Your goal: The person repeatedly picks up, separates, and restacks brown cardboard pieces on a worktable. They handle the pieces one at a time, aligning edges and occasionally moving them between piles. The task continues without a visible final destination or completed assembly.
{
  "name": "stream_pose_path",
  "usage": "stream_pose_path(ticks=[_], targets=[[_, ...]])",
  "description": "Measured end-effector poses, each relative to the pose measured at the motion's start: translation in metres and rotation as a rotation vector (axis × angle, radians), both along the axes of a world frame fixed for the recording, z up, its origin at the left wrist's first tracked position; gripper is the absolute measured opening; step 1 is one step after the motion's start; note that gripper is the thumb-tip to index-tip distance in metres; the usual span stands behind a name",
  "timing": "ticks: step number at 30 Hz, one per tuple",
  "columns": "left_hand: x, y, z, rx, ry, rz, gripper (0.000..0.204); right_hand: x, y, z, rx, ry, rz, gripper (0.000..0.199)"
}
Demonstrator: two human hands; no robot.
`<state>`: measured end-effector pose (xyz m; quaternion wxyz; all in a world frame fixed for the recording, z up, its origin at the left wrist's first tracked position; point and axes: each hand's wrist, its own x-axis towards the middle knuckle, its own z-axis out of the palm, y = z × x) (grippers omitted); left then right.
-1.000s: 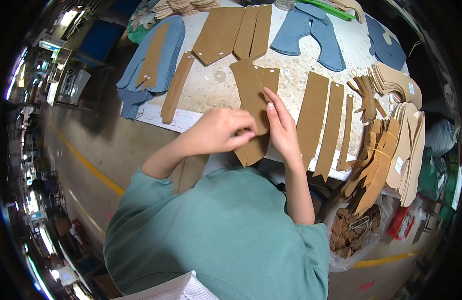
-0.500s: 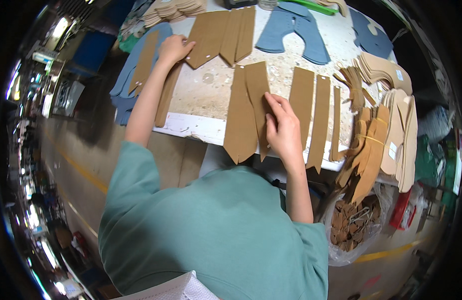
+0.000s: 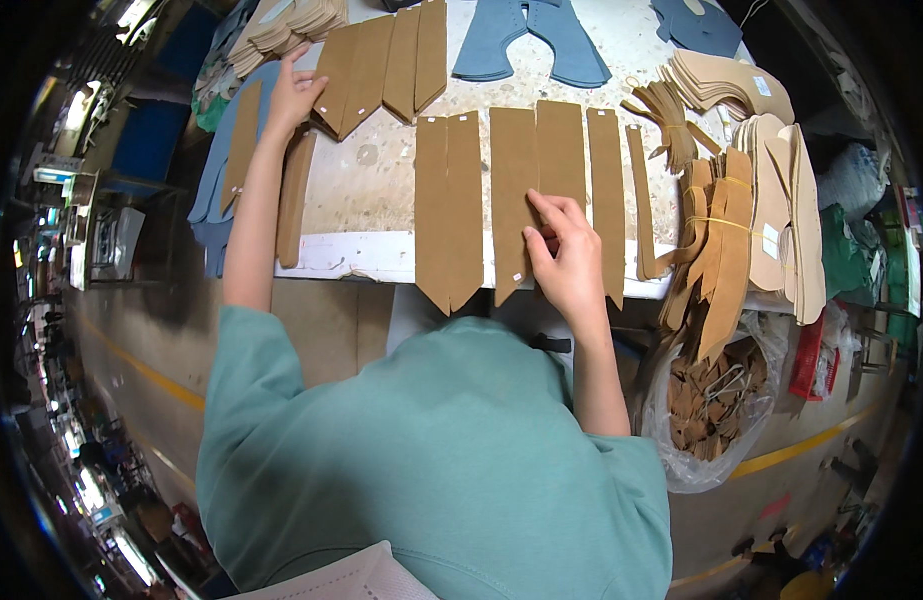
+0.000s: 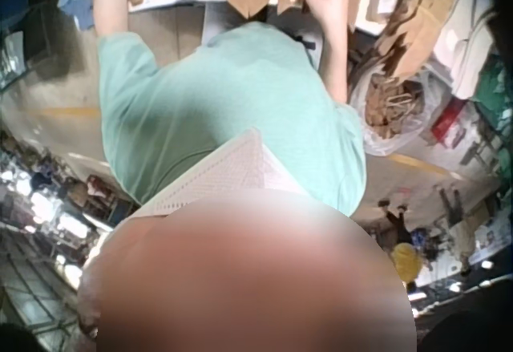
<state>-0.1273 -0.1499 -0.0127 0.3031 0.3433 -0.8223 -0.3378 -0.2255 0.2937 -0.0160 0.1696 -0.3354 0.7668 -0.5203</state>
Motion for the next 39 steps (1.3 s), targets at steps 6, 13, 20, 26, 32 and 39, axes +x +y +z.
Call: stream_pose_path(ticks=[6, 13, 20, 26, 32, 39], targets=[[0.025, 0.019, 0.048, 0.316, 0.233, -0.197, 0.026, 0.008, -0.005, -0.001, -0.007, 0.040, 0.067, 0.047], [0.066, 0.084, 0.115, 0.385, 0.329, -0.319, 0.028, 0.005, -0.011, 0.006, 0.046, 0.062, 0.101, 0.041], [0.073, 0.118, 0.120, 0.259, 0.331, -0.319, 0.037, 0.000, -0.006, 0.004, 0.023, -0.004, -0.027, 0.037], [0.061, 0.124, 0.114, 0.328, 0.349, -0.421, 0.043, -0.001, -0.006, 0.004, -0.002, -0.050, -0.012, 0.036], [0.033, 0.155, 0.110, 0.304, 0.476, -0.545, 0.050, -0.001, -0.013, 0.003, -0.099, -0.089, 0.014, 0.032], [0.039, 0.207, 0.103, 0.491, 0.482, -0.599, 0.044, -0.004, -0.013, 0.001, -0.139, -0.232, 0.020, 0.038]])
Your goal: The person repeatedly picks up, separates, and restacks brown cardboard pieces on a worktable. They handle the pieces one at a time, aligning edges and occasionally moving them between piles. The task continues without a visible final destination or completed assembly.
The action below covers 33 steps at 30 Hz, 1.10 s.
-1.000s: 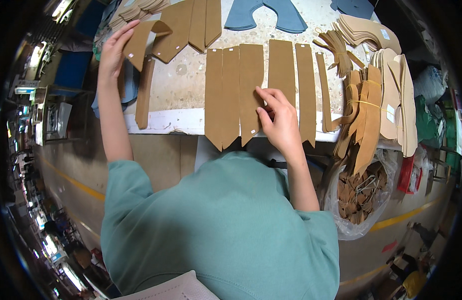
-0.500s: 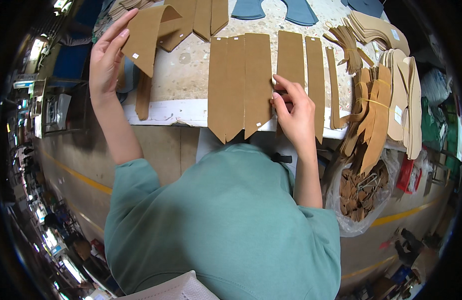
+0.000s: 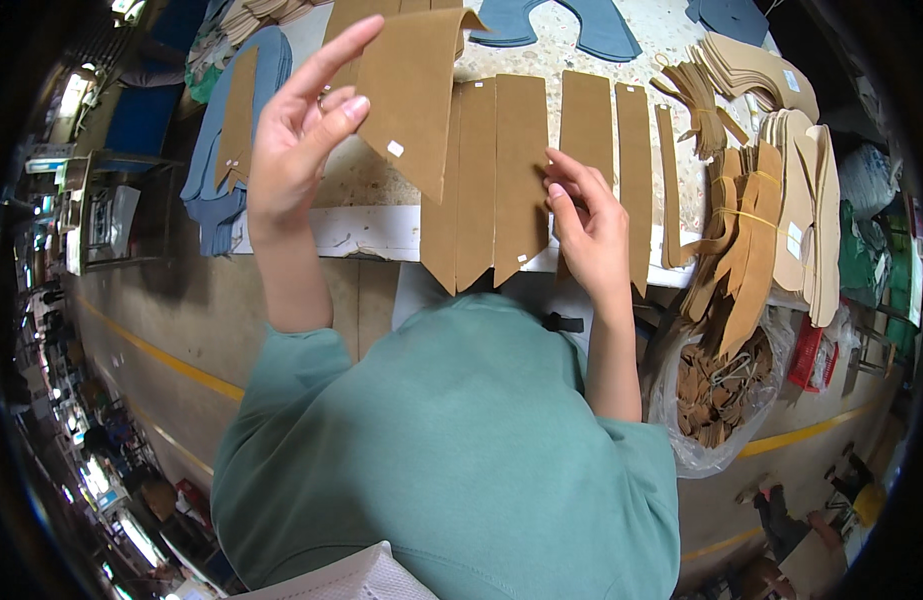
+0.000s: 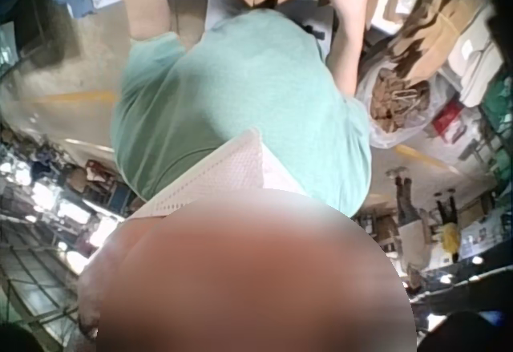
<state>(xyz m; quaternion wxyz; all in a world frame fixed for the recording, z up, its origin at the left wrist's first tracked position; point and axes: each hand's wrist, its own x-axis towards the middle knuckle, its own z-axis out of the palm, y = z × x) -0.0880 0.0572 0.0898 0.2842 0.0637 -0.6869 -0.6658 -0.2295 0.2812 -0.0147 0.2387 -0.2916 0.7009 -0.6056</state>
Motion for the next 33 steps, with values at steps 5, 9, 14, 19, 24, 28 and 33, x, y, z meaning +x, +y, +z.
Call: stream_pose_path(ticks=[5, 9, 14, 19, 24, 28, 33], targets=[[0.020, -0.016, 0.000, 0.055, -0.098, 0.043, 0.049, 0.007, -0.008, -0.005, -0.068, 0.020, -0.068, 0.058], [0.039, -0.024, -0.005, -0.016, 0.009, 0.140, 0.052, 0.000, -0.018, -0.007, -0.034, -0.093, -0.013, 0.059], [0.077, -0.016, -0.035, 0.084, -0.048, 0.189, 0.056, -0.002, -0.021, 0.014, -0.056, -0.120, 0.060, 0.056], [0.106, -0.001, -0.087, 0.214, -0.370, 0.165, 0.056, -0.005, -0.025, 0.052, -0.227, -0.303, 0.097, 0.059], [0.121, 0.009, -0.104, 0.149, -0.443, 0.225, 0.055, 0.016, -0.058, 0.051, -0.318, -0.295, 0.229, 0.061], [0.122, 0.016, -0.099, 0.124, -0.456, 0.272, 0.054, 0.043, -0.086, 0.021, -0.224, -0.134, 0.288, 0.063], [0.119, 0.018, -0.095, -0.035, -0.467, 0.330, 0.049, 0.052, -0.093, -0.008, 0.068, 0.058, 0.330, 0.054]])
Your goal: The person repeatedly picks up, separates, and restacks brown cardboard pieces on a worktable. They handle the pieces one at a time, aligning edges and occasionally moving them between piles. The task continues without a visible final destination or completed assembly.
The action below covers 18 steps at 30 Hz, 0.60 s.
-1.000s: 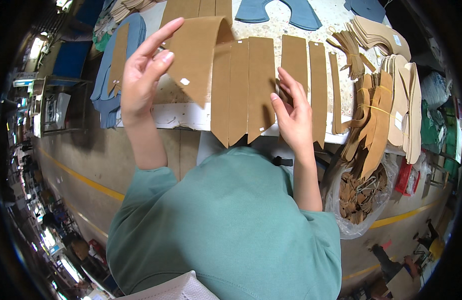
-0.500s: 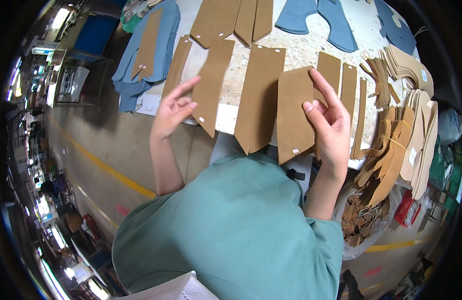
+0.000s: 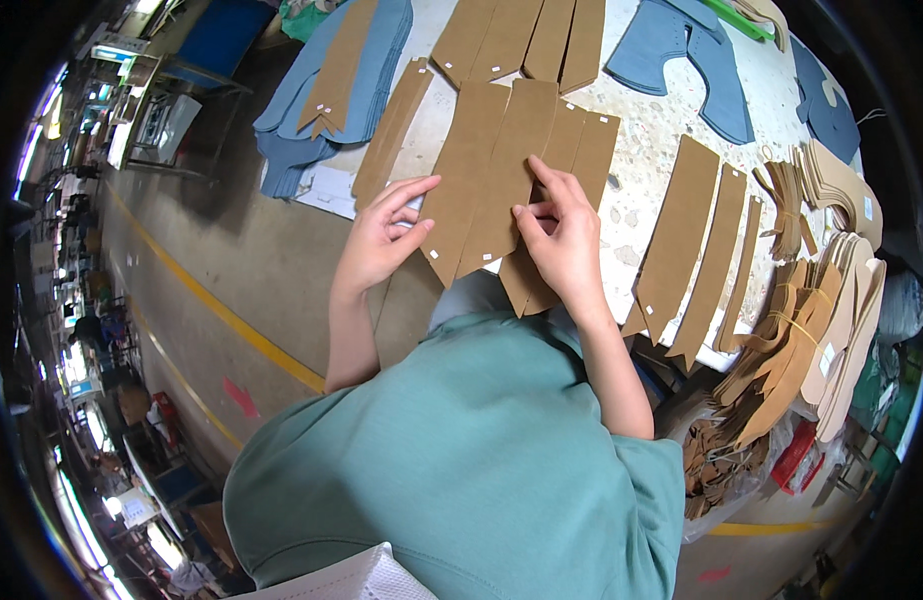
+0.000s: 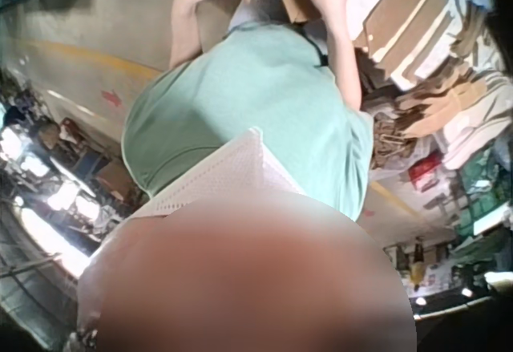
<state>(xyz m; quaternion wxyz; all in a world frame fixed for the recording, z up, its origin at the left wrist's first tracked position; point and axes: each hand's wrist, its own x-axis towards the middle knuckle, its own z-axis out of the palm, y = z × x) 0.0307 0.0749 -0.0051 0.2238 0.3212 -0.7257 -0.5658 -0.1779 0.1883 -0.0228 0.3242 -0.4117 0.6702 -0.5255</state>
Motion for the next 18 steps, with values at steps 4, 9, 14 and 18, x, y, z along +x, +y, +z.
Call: stream_pose_path(ticks=[4, 9, 14, 18], targets=[[0.003, -0.018, 0.008, -0.151, -0.083, 0.193, 0.038, -0.002, 0.004, -0.004, -0.045, 0.026, 0.022, 0.052], [-0.002, -0.050, 0.009, -0.589, -0.330, 0.443, 0.029, 0.003, 0.008, 0.002, 0.009, 0.075, 0.049, 0.053], [-0.016, -0.059, -0.003, -0.775, -0.506, 0.489, 0.028, 0.013, 0.006, 0.006, 0.054, 0.113, 0.022, 0.049], [-0.018, -0.058, -0.007, -0.779, -0.523, 0.514, 0.027, -0.007, 0.018, 0.013, 0.014, 0.376, -0.099, 0.037]])
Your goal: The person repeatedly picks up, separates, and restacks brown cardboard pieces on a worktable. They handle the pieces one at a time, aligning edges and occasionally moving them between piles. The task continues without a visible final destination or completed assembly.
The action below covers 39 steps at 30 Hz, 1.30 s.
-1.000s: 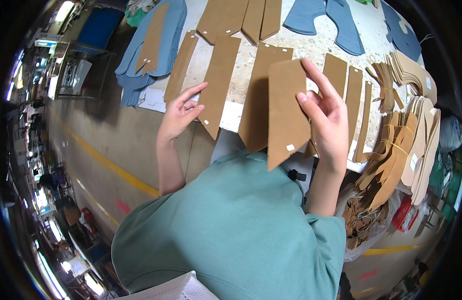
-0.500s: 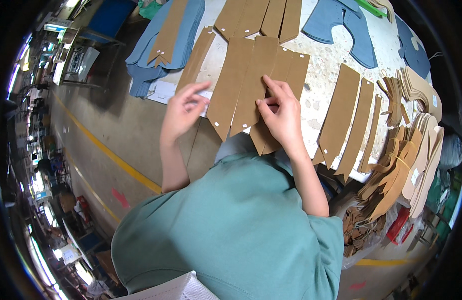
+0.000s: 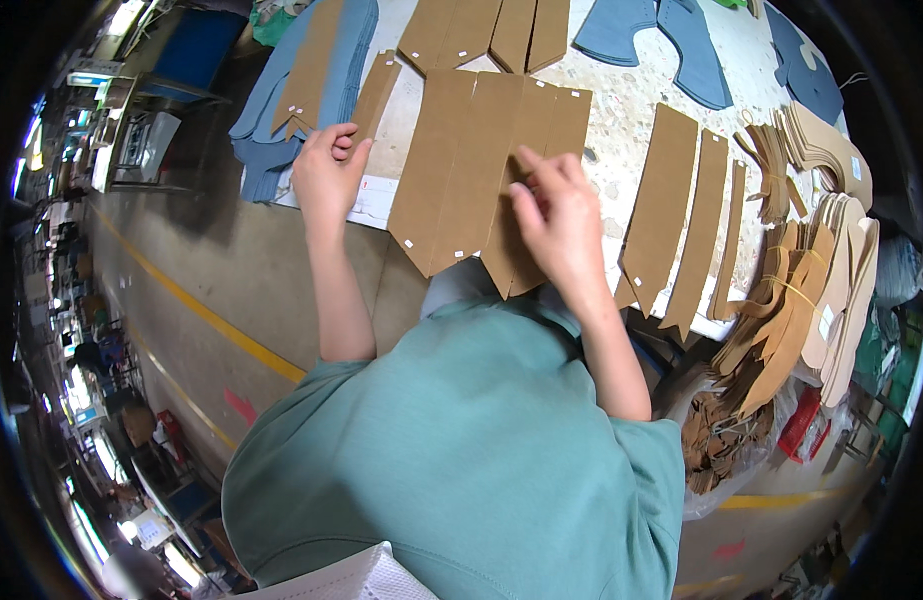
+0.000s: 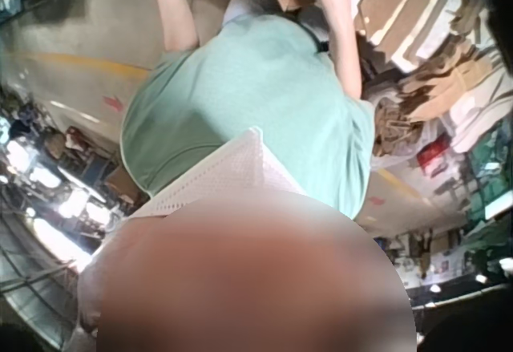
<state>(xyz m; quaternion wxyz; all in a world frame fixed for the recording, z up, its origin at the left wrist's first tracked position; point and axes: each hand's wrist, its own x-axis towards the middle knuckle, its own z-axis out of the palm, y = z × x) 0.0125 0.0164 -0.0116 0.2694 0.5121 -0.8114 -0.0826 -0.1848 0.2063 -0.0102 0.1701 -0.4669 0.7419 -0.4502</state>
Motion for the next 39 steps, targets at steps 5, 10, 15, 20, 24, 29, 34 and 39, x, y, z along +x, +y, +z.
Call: stream_pose_path(ticks=[5, 10, 15, 20, 24, 29, 34, 39], targets=[[0.001, -0.004, -0.002, 0.047, 0.044, -0.012, 0.026, -0.030, 0.034, 0.010, -0.009, -0.100, -0.150, 0.032], [0.000, -0.005, 0.002, 0.125, 0.142, -0.033, 0.027, -0.033, 0.052, 0.010, 0.000, -0.159, -0.186, 0.031], [-0.004, 0.004, 0.020, 0.497, 0.487, -0.094, 0.021, -0.025, 0.046, 0.006, -0.072, -0.284, -0.086, 0.025], [-0.030, 0.054, 0.032, 0.866, 0.738, -0.557, 0.031, -0.004, 0.022, 0.006, -0.156, -0.696, 0.146, 0.023], [-0.046, 0.091, 0.033, 1.039, 0.605, -0.774, 0.032, 0.000, 0.010, 0.006, -0.117, -0.815, 0.139, 0.017], [-0.015, 0.028, 0.025, 0.215, 0.387, -0.114, 0.012, -0.018, 0.029, 0.009, -0.082, -0.775, 0.052, 0.033], [0.015, -0.005, 0.009, -0.018, -0.071, 0.159, 0.021, -0.038, 0.028, 0.001, -0.139, -0.676, 0.024, 0.049], [0.015, 0.002, 0.004, 0.092, -0.014, 0.202, 0.026, -0.029, 0.022, -0.015, 0.028, -0.432, -0.134, 0.054]])
